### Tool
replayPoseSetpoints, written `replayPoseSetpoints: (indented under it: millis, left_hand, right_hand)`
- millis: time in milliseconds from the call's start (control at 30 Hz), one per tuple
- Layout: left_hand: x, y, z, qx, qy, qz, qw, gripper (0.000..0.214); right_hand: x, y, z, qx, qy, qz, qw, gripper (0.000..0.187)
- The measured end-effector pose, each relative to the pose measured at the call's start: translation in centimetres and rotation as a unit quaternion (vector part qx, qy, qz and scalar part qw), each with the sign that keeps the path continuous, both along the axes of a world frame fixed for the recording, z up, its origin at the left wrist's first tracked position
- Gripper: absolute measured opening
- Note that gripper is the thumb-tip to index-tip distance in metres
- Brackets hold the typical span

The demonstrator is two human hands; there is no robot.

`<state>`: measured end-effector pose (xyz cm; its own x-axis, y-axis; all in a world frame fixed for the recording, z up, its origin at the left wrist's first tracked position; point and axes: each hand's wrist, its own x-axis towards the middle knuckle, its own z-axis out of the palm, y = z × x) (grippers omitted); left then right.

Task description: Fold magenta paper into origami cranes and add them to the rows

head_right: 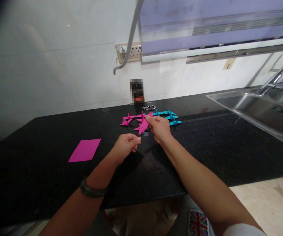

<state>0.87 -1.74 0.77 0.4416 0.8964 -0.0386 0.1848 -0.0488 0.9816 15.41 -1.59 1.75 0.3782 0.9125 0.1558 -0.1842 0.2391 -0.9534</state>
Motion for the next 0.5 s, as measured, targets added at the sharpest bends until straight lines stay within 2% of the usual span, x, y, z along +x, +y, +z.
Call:
replayPoseSetpoints:
  millis: [67,167,233,333,400,500]
  left_hand:
    - [0.0,0.0,-0.1,0.001,0.023,-0.008,1.000,0.028]
    - [-0.2,0.5,-0.2,0.023,-0.010,0.067,0.997,0.037]
    - [-0.4,0.8,-0.1,0.036,-0.084,0.110,0.990,0.030]
    - [-0.6,1.0,0.2,0.015,-0.172,0.062,0.983,0.029]
    - [-0.7,1.0,0.3,0.013,-0.195,0.029,0.980,0.029]
    - [-0.8,1.0,0.4,0.044,-0.212,0.040,0.975,0.021]
  right_hand:
    - [0.8,0.3,0.3,-0.011,0.036,0.006,0.999,0.037]
    - [1.0,0.2,0.4,-0.060,0.029,0.140,0.988,0.036]
    - [0.6,-0.2,0.2,-0.074,0.010,0.197,0.977,0.035]
    - [-0.3,-0.7,-0.3,-0.072,-0.018,0.225,0.971,0.032]
    - [-0.8,-0.9,-0.4,-0.057,-0.040,0.233,0.970,0.031]
    - [-1.0,-0.9,-0.4,-0.012,-0.079,0.230,0.970,0.028]
